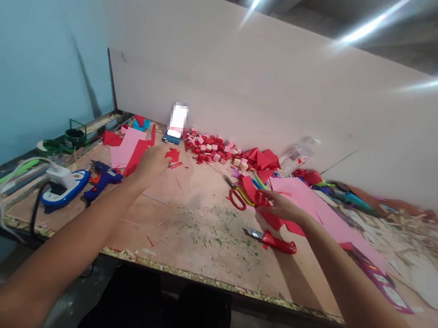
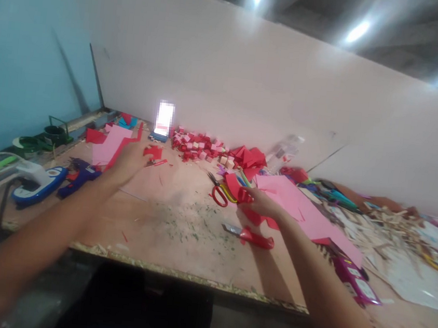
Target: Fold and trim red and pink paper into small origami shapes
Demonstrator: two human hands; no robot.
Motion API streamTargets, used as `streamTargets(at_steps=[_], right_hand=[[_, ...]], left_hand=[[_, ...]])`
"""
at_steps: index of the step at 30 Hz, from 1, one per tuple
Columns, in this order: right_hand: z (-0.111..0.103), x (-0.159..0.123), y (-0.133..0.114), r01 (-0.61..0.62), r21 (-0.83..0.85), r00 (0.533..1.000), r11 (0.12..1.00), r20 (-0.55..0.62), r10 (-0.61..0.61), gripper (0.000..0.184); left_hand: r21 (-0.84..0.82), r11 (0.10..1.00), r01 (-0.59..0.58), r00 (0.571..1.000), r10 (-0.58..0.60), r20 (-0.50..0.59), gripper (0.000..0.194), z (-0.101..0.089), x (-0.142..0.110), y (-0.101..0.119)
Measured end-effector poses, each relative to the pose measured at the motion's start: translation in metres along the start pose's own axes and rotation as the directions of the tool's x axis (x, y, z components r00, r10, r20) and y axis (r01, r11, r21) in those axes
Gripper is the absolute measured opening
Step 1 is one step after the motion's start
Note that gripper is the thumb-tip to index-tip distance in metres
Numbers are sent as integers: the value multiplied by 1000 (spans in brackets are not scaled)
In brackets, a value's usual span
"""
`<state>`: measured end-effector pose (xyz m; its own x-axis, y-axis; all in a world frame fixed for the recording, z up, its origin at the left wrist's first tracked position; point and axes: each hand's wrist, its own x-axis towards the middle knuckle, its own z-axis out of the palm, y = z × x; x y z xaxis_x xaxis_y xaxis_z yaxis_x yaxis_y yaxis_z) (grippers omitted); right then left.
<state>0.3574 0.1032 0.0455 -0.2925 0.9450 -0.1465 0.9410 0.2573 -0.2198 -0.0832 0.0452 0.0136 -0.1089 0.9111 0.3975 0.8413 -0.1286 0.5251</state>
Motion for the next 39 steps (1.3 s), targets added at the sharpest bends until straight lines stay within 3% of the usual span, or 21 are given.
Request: streamTargets(at_steps=[2,4,6,8,12,14,17,20,23,25,28,31,33,36,38,39], right_hand=[[-3,-4,-5,13,-7,1000,1000,-23,-13,67],[-7,-7,-12,-22,-18,999,1000,-45,22,61],[-10,-11,-19,-90,-46,994,995,-62,87,49],[-11,-14,-26,-157,-82,986,984,-77,151,38],[-9,-19,-35,-230,-97,961,968,-178,210,30],[-7,-21,-43,-199,-57,952,978,-248,179,32],[0,-20,-67,7,220,946,976,-318,65,29],[8,-16,-103,196,484,951,853,-305,-46,19],[16,-12,-133,308,633,950,710,-251,-189,17],[22,-11,-142,319,683,948,658,-239,-211,22],[33,-9,-140,330,656,937,679,-140,-320,30],[42,-9,-129,399,605,886,690,-60,-459,38],[45,-8,-123,391,590,890,706,-46,-454,41],[45,-6,-118,305,631,937,713,-66,-342,39],[44,-4,-117,249,757,962,604,-123,-242,36],[44,-3,-118,216,840,972,497,-137,-192,36]], left_hand=[[223,973,65,995,-47,-86,48,-10,3,-9],[379,923,67,988,-7,-156,58,-15,1,-13],[441,897,33,983,51,-177,68,-13,-3,-14],[432,902,-9,984,85,-157,66,-10,-4,-12],[309,947,-83,977,139,-163,40,-5,-6,1],[193,968,-160,966,193,-172,33,-6,-8,17],[-106,950,-294,952,281,-120,31,-7,-11,49],[-346,887,-305,951,301,-67,53,-6,-10,74],[-468,860,-202,979,193,-67,74,3,-8,79],[-566,821,-66,993,108,40,75,12,-9,73],[-579,814,44,961,123,246,68,24,-16,62],[-605,790,101,887,203,415,54,27,-22,58],[-582,809,88,850,243,467,33,27,-22,57],[-545,835,79,876,203,438,18,29,-17,50],[-595,787,162,912,111,395,20,32,-15,43],[-642,735,218,924,55,377,22,34,-13,40]])
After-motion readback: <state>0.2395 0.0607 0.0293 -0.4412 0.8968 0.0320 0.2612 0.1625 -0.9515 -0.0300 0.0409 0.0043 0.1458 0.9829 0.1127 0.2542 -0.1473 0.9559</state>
